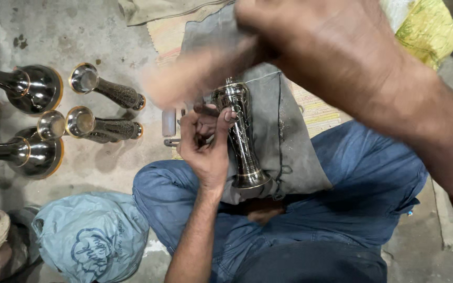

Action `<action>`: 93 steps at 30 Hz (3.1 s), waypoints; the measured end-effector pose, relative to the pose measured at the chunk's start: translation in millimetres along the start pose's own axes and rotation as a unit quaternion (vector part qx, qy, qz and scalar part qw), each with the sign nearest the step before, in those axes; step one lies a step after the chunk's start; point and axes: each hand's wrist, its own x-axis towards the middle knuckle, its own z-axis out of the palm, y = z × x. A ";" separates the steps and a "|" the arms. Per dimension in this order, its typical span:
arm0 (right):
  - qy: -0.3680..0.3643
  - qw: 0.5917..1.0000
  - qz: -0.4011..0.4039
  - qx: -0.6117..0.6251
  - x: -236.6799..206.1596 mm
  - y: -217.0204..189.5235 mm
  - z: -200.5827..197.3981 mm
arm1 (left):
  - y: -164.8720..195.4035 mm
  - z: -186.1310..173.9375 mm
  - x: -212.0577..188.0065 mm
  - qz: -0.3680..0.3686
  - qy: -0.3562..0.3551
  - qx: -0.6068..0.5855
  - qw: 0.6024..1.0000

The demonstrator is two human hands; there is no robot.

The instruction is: The person sits on the floor and uses a hammer and chisel to engrave a decorative pattern onto a metal vase. They repeatedly strike the chisel to create intricate designs on the object's surface.

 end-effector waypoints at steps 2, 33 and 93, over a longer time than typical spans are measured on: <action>-0.018 0.999 -0.018 -0.038 4.6 -2.9 -7.0 | 1.4 -1.3 -0.4 -0.009 -0.003 0.009 1.000; 0.124 0.913 0.323 0.216 -144.4 -11.8 112.5 | 53.4 -4.3 88.5 0.130 -0.462 0.219 0.850; 0.241 0.850 0.401 0.241 -162.1 -55.7 110.5 | 54.6 -3.1 107.4 0.228 -0.548 0.254 0.764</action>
